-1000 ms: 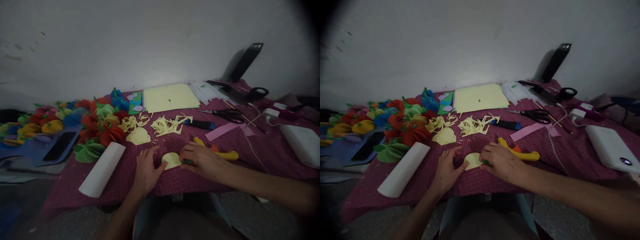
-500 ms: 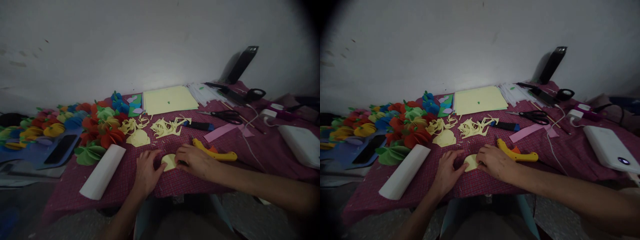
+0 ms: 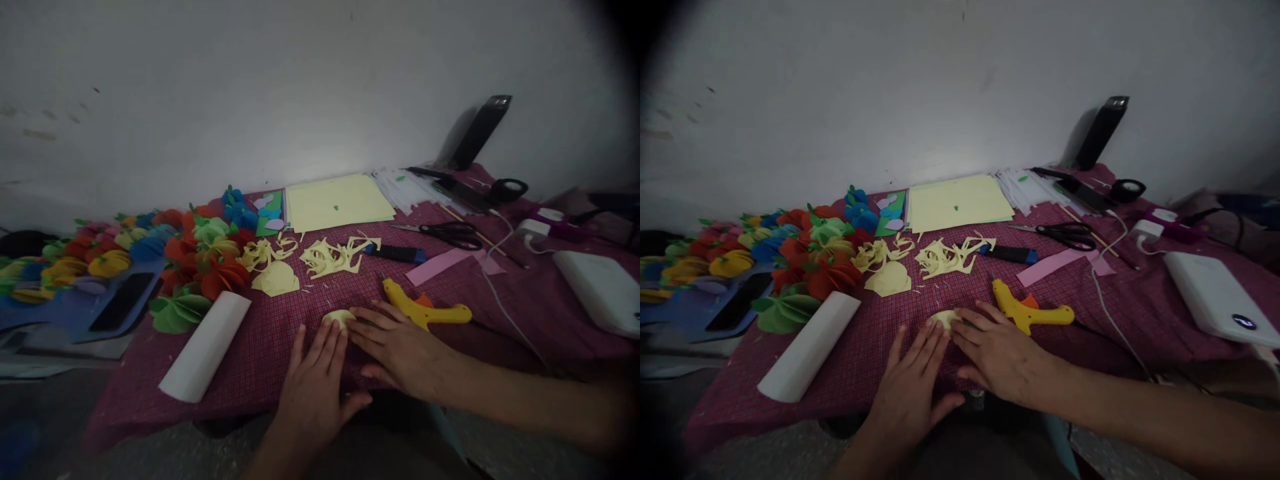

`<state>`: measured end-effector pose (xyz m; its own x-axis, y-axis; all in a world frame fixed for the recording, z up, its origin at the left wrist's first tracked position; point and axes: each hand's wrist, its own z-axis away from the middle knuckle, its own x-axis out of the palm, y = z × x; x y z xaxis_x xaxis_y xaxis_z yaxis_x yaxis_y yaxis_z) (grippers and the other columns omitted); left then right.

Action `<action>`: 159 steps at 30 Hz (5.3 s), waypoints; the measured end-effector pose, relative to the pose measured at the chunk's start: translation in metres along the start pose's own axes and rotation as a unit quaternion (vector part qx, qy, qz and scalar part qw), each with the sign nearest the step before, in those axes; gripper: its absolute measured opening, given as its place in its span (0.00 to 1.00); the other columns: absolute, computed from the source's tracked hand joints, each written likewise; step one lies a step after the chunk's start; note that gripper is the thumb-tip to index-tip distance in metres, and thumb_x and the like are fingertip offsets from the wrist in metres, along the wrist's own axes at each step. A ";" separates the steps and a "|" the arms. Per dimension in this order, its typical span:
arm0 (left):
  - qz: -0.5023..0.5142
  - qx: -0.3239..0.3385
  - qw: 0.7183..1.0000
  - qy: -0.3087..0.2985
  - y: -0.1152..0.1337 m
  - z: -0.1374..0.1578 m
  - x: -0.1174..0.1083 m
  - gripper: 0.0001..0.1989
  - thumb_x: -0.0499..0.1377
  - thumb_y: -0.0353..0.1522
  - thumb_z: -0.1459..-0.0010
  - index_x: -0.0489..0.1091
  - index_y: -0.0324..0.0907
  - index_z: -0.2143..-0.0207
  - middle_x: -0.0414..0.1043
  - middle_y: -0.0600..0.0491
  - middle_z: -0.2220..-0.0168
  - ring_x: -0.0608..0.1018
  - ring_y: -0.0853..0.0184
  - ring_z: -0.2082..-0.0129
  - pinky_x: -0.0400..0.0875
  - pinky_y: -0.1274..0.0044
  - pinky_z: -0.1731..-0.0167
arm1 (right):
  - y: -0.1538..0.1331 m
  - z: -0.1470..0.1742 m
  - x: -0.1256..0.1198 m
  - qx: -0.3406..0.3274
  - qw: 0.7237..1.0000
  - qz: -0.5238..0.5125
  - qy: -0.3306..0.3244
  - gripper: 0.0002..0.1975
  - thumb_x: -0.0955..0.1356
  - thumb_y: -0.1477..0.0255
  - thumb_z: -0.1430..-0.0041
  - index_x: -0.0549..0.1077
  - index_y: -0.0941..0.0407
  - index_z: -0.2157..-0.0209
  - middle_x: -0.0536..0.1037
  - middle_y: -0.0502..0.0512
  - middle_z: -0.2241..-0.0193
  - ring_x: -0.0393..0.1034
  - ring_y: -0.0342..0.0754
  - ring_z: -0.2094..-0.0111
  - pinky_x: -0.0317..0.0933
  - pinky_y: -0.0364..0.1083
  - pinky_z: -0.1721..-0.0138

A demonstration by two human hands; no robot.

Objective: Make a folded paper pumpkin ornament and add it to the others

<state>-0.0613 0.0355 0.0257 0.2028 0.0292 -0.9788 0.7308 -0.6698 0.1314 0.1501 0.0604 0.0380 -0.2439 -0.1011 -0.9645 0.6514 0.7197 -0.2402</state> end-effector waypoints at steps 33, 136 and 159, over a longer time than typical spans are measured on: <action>0.039 0.007 0.998 -0.050 -0.007 -0.019 -0.012 0.37 0.46 0.54 0.45 0.56 0.37 0.43 0.57 0.41 0.40 0.56 0.58 0.38 0.46 0.60 0.40 | 0.011 -0.010 -0.025 -0.038 0.997 -0.054 -0.043 0.26 0.61 0.62 0.38 0.60 0.59 0.42 0.67 0.60 0.44 0.46 0.51 0.38 0.33 0.59 0.38; -0.025 -0.002 1.000 0.000 -0.025 -0.007 -0.016 0.31 0.45 0.45 0.38 0.45 0.42 0.37 0.49 0.49 0.36 0.49 0.61 0.36 0.46 0.57 0.40 | -0.020 0.024 -0.006 0.083 0.984 0.007 0.159 0.16 0.62 0.75 0.40 0.69 0.54 0.50 0.73 0.54 0.49 0.54 0.53 0.41 0.48 0.62 0.42; -0.057 0.060 0.994 -0.070 -0.035 0.003 -0.002 0.41 0.45 0.53 0.44 0.40 0.39 0.36 0.46 0.48 0.36 0.48 0.53 0.36 0.30 0.54 0.41 | -0.009 0.003 0.017 0.049 0.994 0.021 0.095 0.26 0.63 0.62 0.40 0.61 0.58 0.43 0.68 0.55 0.45 0.46 0.55 0.38 0.32 0.63 0.39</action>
<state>-0.0888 0.0566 0.0230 0.0246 0.0121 -0.9996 0.6595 -0.7517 0.0071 0.1426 0.0498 0.0237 -0.3400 0.0661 -0.9381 0.7284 0.6495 -0.2182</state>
